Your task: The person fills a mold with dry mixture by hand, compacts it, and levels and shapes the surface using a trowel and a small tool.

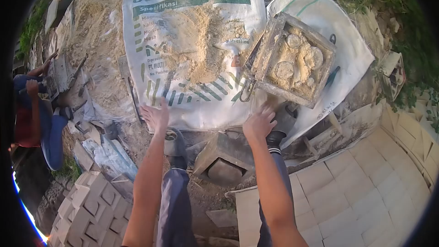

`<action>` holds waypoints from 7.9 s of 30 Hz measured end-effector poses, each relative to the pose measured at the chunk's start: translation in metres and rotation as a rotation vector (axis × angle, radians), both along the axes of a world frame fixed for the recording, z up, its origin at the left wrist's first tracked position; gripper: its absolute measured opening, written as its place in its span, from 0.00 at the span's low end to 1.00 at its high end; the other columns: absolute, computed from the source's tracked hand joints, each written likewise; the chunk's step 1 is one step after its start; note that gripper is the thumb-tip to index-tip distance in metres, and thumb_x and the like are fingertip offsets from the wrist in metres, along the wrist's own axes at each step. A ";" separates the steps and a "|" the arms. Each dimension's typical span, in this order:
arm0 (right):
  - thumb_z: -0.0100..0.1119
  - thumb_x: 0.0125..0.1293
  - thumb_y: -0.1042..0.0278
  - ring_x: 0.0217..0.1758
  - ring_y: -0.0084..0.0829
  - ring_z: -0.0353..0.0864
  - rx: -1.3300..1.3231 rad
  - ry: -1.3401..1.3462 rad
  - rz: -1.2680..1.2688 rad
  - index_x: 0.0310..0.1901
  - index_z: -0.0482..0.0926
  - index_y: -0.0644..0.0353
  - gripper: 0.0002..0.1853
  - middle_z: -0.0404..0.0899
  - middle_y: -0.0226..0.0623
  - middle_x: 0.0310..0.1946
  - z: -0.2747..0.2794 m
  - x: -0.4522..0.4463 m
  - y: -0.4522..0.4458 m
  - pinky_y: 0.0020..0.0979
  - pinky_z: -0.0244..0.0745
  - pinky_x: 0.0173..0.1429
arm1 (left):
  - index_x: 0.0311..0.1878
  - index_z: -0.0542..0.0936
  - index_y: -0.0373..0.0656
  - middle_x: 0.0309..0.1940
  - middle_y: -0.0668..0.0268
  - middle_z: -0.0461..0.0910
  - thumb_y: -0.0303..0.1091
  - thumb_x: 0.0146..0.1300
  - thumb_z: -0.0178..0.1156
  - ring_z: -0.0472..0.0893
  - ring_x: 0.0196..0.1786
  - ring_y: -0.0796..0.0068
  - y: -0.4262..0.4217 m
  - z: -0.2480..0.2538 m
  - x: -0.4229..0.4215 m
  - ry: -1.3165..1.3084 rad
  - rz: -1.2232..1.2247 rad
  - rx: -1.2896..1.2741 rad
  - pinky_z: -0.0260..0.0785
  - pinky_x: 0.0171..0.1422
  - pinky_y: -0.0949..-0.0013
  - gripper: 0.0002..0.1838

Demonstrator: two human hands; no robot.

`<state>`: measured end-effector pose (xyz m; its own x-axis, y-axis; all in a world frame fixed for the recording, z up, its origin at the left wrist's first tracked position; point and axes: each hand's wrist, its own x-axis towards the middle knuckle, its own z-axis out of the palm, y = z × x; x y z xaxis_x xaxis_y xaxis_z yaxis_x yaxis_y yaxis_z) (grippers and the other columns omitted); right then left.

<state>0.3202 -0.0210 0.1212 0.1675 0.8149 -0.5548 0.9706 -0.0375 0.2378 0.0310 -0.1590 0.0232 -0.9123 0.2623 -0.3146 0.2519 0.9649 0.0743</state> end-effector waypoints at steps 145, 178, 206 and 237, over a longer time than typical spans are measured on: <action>0.49 0.61 0.69 0.63 0.56 0.71 0.149 0.660 -0.431 0.71 0.50 0.71 0.37 0.61 0.68 0.64 -0.022 -0.099 0.124 0.43 0.67 0.66 | 0.73 0.61 0.46 0.75 0.54 0.55 0.50 0.75 0.40 0.52 0.78 0.56 0.346 0.025 0.001 -0.643 -1.719 0.666 0.41 0.80 0.55 0.29; 0.45 0.69 0.64 0.57 0.53 0.75 0.565 0.801 -0.125 0.57 0.69 0.69 0.20 0.76 0.59 0.51 0.053 -0.112 0.136 0.47 0.70 0.61 | 0.67 0.68 0.39 0.68 0.52 0.67 0.57 0.73 0.41 0.60 0.74 0.54 0.391 0.101 -0.040 -0.321 -1.915 0.396 0.44 0.79 0.54 0.33; 0.34 0.77 0.60 0.73 0.47 0.60 0.990 0.936 -0.232 0.69 0.61 0.66 0.25 0.63 0.51 0.68 -0.142 -0.148 0.139 0.42 0.52 0.75 | 0.66 0.68 0.32 0.67 0.48 0.67 0.41 0.77 0.35 0.63 0.72 0.51 0.323 -0.029 0.040 -0.765 -1.420 0.894 0.53 0.75 0.57 0.26; 0.38 0.77 0.65 0.68 0.39 0.69 1.492 1.342 -0.464 0.60 0.73 0.70 0.20 0.74 0.49 0.60 0.004 -0.050 0.168 0.37 0.59 0.72 | 0.53 0.77 0.33 0.55 0.49 0.77 0.42 0.77 0.37 0.69 0.67 0.51 0.402 0.079 0.141 -0.934 -1.629 1.200 0.49 0.78 0.52 0.24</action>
